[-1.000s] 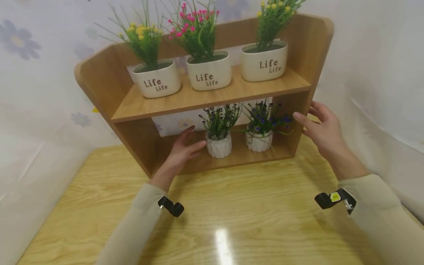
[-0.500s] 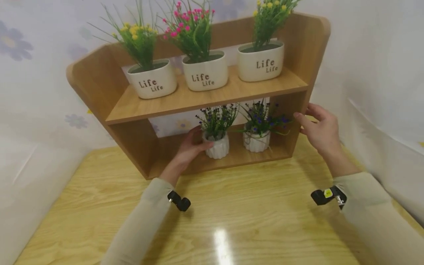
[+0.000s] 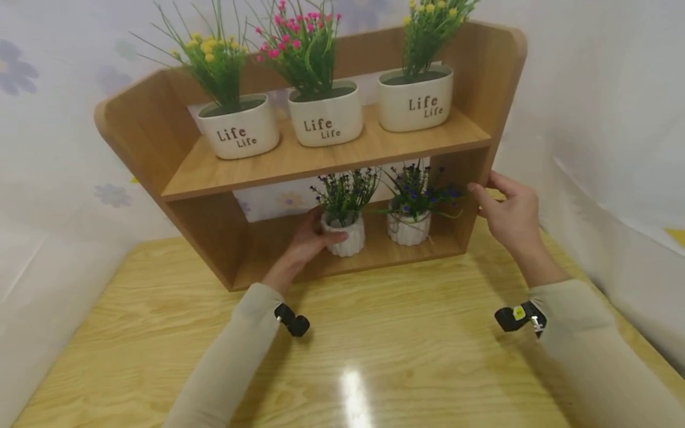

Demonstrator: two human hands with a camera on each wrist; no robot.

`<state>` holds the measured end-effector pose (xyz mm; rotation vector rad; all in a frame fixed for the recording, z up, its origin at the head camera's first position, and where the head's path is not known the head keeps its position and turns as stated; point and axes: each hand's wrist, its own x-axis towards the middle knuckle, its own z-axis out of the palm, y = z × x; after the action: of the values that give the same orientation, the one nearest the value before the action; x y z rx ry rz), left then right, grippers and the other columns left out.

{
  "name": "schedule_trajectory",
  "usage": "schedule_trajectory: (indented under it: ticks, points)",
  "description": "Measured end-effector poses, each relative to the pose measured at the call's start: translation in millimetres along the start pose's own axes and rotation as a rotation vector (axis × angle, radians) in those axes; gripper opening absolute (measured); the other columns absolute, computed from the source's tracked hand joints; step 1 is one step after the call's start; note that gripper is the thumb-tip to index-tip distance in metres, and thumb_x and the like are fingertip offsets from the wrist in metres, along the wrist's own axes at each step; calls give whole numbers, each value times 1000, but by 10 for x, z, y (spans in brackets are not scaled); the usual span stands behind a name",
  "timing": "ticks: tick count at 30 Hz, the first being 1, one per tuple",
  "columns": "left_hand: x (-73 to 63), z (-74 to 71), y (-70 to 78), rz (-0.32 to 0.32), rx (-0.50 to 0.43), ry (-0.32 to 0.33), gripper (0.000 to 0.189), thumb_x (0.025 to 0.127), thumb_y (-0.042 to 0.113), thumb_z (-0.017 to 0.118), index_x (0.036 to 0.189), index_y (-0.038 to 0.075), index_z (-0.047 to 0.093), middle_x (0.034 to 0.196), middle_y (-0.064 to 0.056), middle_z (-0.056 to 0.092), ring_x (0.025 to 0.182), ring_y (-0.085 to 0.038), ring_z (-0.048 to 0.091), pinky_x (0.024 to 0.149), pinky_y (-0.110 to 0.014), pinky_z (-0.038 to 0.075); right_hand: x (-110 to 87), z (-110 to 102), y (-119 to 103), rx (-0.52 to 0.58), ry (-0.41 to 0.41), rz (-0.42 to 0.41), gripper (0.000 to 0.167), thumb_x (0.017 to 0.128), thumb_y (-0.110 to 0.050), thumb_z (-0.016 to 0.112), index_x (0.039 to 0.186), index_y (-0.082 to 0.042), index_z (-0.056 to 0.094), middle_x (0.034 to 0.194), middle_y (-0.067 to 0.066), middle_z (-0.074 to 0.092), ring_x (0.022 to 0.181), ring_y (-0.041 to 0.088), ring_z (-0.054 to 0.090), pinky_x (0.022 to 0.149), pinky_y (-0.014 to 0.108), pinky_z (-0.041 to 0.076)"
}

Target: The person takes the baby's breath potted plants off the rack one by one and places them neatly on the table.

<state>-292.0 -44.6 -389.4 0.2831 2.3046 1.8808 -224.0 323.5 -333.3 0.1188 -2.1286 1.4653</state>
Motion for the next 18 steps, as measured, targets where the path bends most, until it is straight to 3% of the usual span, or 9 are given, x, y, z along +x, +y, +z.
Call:
schedule_trajectory:
  ticks: [10,18]
  points:
    - [26,22,1,-58,55,-16,103,79,33,88,159,22,25,161,-14,29,143,-32,34,108,-46,43,-4,18,-6,25,24,4,39,95,-6,68,131,6,63,98,-19,67,74,-3,69,61,18,56]
    - [13,18,9,-75,99,0,104,78,39,88,160,23,25,155,-16,36,135,-33,44,102,-47,47,-4,19,-1,15,22,5,39,95,-7,68,131,6,62,98,-20,66,73,-4,68,61,17,56]
